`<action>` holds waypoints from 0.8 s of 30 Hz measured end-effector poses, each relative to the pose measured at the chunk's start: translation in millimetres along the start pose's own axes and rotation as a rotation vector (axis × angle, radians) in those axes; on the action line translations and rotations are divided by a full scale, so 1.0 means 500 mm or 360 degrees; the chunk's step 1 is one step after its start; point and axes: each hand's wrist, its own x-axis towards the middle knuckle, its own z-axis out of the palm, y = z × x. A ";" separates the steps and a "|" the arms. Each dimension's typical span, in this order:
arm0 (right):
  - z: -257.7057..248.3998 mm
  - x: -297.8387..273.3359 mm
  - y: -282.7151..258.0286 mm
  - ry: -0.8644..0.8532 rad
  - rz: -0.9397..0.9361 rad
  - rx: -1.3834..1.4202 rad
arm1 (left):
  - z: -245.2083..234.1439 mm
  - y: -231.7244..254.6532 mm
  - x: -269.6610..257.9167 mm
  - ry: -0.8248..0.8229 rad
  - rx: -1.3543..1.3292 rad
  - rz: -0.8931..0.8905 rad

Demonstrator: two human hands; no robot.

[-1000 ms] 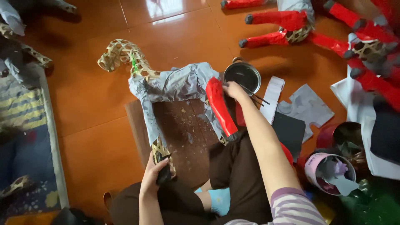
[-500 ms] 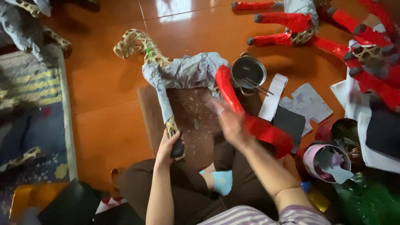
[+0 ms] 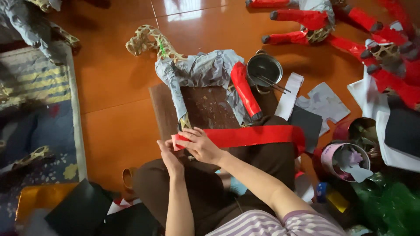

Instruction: Wrapping red tape around the legs of a paper-mache giraffe sculpture

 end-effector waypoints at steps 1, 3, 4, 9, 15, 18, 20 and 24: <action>0.002 -0.004 0.004 -0.0007 0.0003 0.0010 | 0.008 0.010 -0.025 0.0012 0.0003 -0.0004; 0.008 -0.016 0.010 -0.0125 0.0022 0.0079 | 0.022 0.028 -0.076 -0.0045 0.0338 0.0030; -0.013 -0.006 0.005 -0.0133 0.0028 0.0093 | 0.008 0.004 -0.046 -0.0031 0.0343 0.0023; -0.086 -0.001 -0.044 0.0087 0.0082 0.0344 | -0.029 -0.042 0.005 -0.0114 0.0373 0.0080; -0.070 -0.136 -0.060 -0.0487 0.1518 0.1120 | -0.078 -0.130 0.078 -0.0059 0.0163 -0.0017; -0.025 -0.158 -0.045 -0.0190 0.2456 0.2180 | -0.088 -0.135 0.080 -0.0045 0.0097 -0.0040; -0.023 -0.120 -0.029 0.0149 0.2539 0.2179 | -0.073 -0.104 0.057 -0.0020 0.0081 -0.0036; -0.017 -0.071 0.008 0.0647 0.2444 0.1848 | -0.046 -0.061 0.022 0.0032 -0.0018 -0.0017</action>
